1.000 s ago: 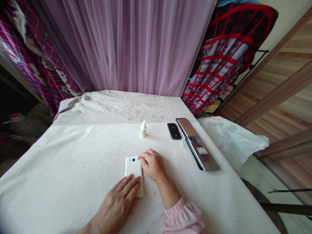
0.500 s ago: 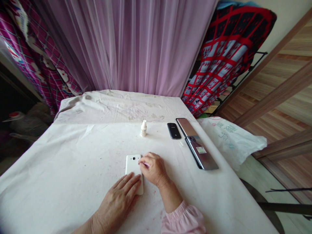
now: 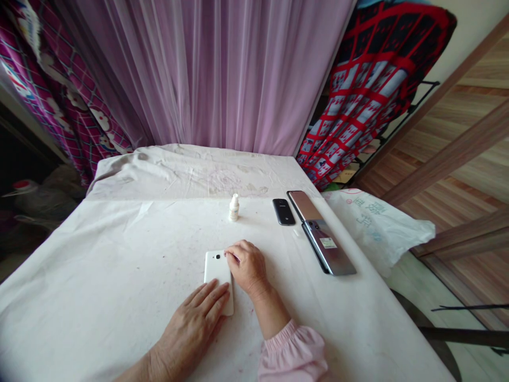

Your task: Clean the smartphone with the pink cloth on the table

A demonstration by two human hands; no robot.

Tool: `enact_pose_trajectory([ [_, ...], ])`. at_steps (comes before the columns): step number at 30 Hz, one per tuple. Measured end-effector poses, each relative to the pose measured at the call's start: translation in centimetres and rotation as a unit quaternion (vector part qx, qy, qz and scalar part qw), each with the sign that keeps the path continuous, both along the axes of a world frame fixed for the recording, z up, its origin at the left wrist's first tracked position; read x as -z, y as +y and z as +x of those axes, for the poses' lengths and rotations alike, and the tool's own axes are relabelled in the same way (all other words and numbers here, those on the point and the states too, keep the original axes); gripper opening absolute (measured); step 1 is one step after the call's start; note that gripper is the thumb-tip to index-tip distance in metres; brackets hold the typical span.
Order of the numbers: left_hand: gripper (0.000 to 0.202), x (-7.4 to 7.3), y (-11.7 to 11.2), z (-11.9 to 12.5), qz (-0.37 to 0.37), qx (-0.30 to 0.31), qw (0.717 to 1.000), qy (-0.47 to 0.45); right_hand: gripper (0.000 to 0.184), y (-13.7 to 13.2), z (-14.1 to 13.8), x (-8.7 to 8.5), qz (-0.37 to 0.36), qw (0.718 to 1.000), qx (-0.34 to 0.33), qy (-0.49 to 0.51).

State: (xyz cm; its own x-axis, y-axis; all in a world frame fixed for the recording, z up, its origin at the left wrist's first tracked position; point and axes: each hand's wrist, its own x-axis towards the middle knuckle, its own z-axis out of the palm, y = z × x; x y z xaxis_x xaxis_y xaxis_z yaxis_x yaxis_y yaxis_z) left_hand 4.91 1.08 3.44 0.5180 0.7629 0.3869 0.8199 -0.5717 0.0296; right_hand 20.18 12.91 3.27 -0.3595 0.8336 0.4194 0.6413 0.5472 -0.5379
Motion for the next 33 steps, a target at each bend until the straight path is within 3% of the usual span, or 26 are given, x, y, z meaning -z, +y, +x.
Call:
enact_pose_trajectory([
  [21,0.028,0.0,0.0,-0.1,-0.007,0.002,1.000,-0.004,0.016,-0.6,0.4,-1.1,-0.043,0.998,-0.047,0.007],
  [33,0.029,0.2,-0.1,0.0,-0.001,0.001,1.000,0.000,0.018,-0.1,-0.3,-0.2,0.001,1.000,-0.015,0.007],
])
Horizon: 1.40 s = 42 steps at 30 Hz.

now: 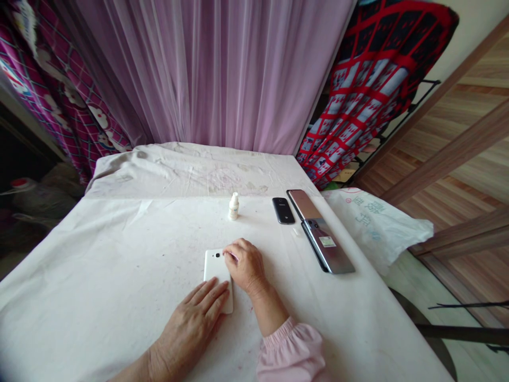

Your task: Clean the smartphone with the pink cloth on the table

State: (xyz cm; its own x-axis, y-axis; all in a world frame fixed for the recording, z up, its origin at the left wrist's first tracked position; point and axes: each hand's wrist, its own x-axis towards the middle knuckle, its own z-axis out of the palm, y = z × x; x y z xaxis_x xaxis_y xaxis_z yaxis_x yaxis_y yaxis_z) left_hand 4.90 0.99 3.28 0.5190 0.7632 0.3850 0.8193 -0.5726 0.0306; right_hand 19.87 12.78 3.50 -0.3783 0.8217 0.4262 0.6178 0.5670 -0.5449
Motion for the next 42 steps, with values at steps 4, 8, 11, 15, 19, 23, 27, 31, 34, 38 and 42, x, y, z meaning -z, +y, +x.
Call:
enact_pose_trajectory([
  [4,0.030,0.0,0.0,0.0,-0.011,-0.004,1.000,0.001,0.019,0.2,-0.2,0.4,0.003,1.000,0.008,-0.006],
  [8,0.029,0.0,0.0,0.0,-0.010,-0.004,1.000,0.002,0.019,0.2,-0.2,0.4,0.009,1.000,0.005,-0.005],
  [11,0.030,0.1,0.0,0.0,-0.016,-0.005,1.000,-0.001,0.018,0.1,-0.2,0.1,0.013,1.000,0.001,-0.010],
  [15,0.030,-0.1,0.0,0.0,-0.021,-0.003,1.000,-0.005,0.018,-0.3,-0.2,-0.6,0.007,1.000,-0.005,-0.021],
  [19,0.030,-0.3,0.0,0.0,-0.014,0.000,1.000,-0.001,0.018,-0.5,-0.1,-0.8,0.004,1.000,-0.023,-0.012],
  [23,0.030,-0.2,0.0,0.0,-0.004,-0.004,1.000,0.003,0.018,-0.5,-0.1,-0.7,0.006,1.000,-0.026,-0.008],
  [27,0.029,-0.2,0.1,0.0,-0.008,0.000,1.000,0.006,0.018,-0.3,-0.4,-0.3,0.014,1.000,-0.018,-0.009],
  [31,0.029,-0.4,0.1,0.0,-0.008,0.002,1.000,0.009,0.018,0.0,-0.8,0.0,0.018,1.000,0.002,-0.022],
  [34,0.029,-0.4,0.0,0.1,-0.005,0.000,1.000,0.011,0.019,0.1,-1.1,0.1,0.022,0.999,0.020,-0.034],
  [38,0.028,-0.3,0.0,0.0,-0.002,-0.001,1.000,0.019,0.019,0.2,-1.2,-0.1,0.022,0.999,0.023,-0.039],
  [42,0.028,-0.2,0.0,0.0,-0.007,0.003,1.000,0.008,0.019,0.2,-1.1,-0.3,0.022,0.999,0.012,-0.048],
])
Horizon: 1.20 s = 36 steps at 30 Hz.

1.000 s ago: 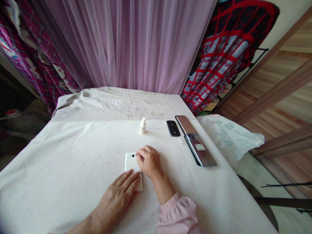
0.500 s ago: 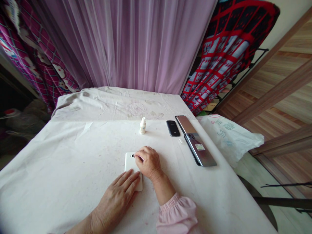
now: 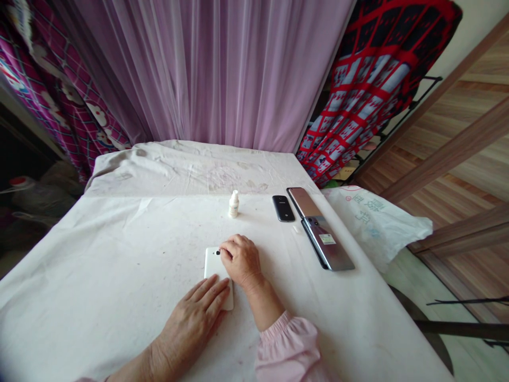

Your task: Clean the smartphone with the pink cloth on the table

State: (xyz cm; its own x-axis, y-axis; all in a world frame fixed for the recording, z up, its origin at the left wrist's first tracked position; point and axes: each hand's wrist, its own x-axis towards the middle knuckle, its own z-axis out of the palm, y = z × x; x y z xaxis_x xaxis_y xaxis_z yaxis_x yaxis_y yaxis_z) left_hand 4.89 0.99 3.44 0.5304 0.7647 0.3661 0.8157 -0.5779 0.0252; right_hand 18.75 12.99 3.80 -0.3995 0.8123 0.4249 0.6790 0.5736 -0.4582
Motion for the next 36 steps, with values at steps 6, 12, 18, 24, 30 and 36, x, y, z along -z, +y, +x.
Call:
enact_pose_trajectory([
  [6,0.027,-0.22,0.00,0.13,0.001,-0.008,1.000,0.000,0.017,-0.31,0.26,-0.26,0.002,1.000,-0.007,-0.014],
  [12,0.027,-0.12,0.03,0.13,0.004,-0.005,1.000,-0.003,0.017,-0.64,0.45,-0.52,0.001,1.000,-0.019,-0.013],
  [18,0.028,0.08,-0.01,0.11,-0.006,-0.002,1.000,0.000,0.017,-0.42,0.20,-0.34,0.006,1.000,-0.003,-0.016],
  [24,0.028,-0.21,0.09,0.15,0.000,-0.001,1.000,0.001,0.017,0.11,-0.26,0.15,0.036,0.999,0.013,-0.020],
  [30,0.027,-0.08,0.04,0.07,0.005,0.002,1.000,0.000,0.018,0.18,-0.28,0.24,0.035,0.999,0.011,-0.017],
  [36,0.028,0.12,-0.01,0.06,-0.006,-0.002,1.000,-0.005,0.019,-0.16,0.17,-0.21,0.015,1.000,-0.014,-0.011],
])
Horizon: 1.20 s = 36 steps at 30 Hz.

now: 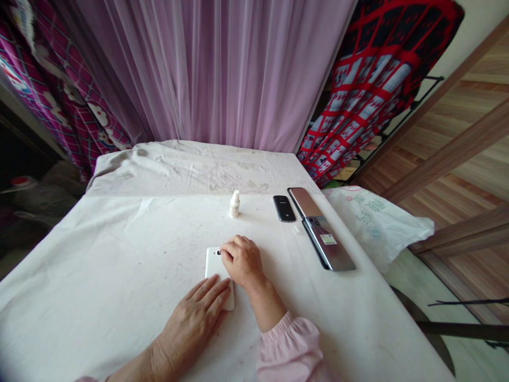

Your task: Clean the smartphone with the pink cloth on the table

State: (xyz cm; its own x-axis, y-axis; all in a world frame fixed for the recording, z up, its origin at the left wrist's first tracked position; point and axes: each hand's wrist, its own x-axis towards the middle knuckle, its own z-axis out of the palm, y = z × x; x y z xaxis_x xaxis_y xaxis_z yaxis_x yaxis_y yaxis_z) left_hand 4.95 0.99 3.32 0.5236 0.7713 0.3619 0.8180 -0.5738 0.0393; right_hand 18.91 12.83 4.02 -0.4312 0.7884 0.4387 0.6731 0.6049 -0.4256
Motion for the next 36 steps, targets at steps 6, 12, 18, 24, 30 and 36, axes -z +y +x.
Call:
enact_pose_trajectory([
  [6,0.027,-0.4,0.0,0.0,0.010,-0.001,1.000,-0.002,0.018,-0.5,0.6,-0.6,-0.031,0.999,-0.028,0.004],
  [12,0.028,-0.3,0.0,0.0,0.010,-0.001,1.000,0.005,0.018,-0.5,0.6,-0.8,-0.035,0.999,-0.026,0.000],
  [18,0.027,-0.3,0.0,0.1,0.010,-0.003,1.000,0.001,0.019,-0.2,0.0,-0.1,-0.014,1.000,0.017,-0.011],
  [24,0.028,-0.4,0.0,0.0,0.001,-0.001,1.000,0.007,0.019,0.2,-0.2,0.7,-0.014,0.998,0.055,0.012],
  [30,0.028,-0.5,0.1,0.0,0.001,0.001,1.000,0.000,0.019,0.5,0.5,1.1,-0.040,0.996,0.054,0.053],
  [36,0.027,-0.5,0.1,0.0,0.009,0.002,1.000,-0.003,0.020,0.1,1.0,0.0,-0.052,0.998,0.013,0.033],
])
